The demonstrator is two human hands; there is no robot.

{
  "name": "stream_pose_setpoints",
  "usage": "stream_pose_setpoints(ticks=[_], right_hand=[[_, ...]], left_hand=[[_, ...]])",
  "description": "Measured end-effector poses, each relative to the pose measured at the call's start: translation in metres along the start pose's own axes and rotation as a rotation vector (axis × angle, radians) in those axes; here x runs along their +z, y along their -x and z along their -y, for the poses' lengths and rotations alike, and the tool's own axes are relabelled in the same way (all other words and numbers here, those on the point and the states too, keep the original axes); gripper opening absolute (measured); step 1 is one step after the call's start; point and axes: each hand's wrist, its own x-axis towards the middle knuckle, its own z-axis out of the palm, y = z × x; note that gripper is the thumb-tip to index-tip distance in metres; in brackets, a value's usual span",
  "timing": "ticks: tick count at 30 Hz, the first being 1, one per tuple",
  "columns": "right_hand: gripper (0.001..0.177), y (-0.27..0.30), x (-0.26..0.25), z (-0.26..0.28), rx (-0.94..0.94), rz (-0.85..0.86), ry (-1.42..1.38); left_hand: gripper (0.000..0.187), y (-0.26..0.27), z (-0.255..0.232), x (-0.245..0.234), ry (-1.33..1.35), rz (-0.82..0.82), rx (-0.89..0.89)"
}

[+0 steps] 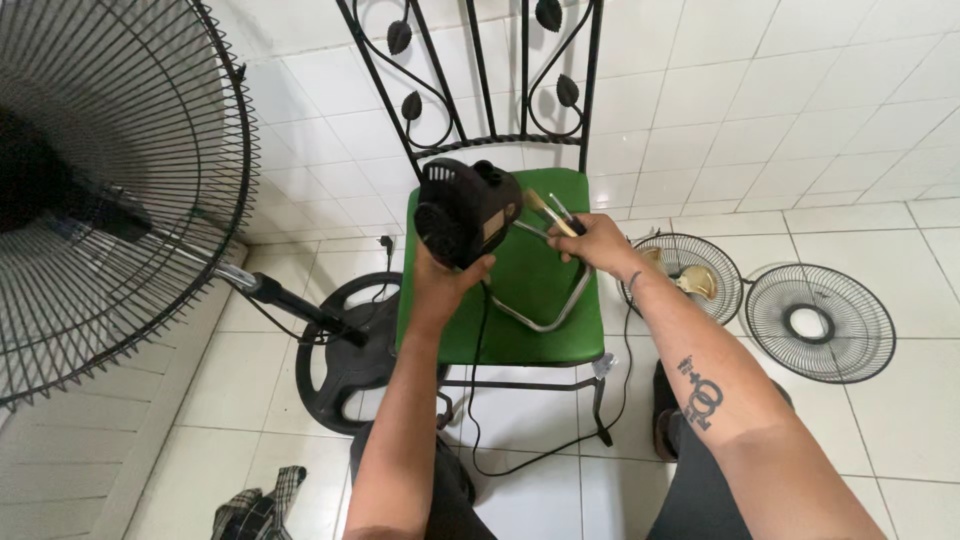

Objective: The person assembles an electric fan by attaching the front grille and then the fan blades to the motor housing. They use a screwdriver to secure the components in place.

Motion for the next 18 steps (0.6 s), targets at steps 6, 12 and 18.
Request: stream_pose_setpoints(ticks=[6,12,18], right_hand=[[0.035,0.015,0.008,0.015,-0.043,-0.263,0.371],[0.048,0.026,0.016,0.021,0.012,-0.461,0.567],[0.05,0.032,0.016,0.011,0.183,-0.367,0.683]], left_hand=[[0.137,0.002,0.023,-0.004,-0.194,0.057,0.039],[0.137,0.004,0.021,0.004,-0.246,-0.01,0.093],[0.137,-0.01,0.036,0.0,-0.073,0.18,0.079]])
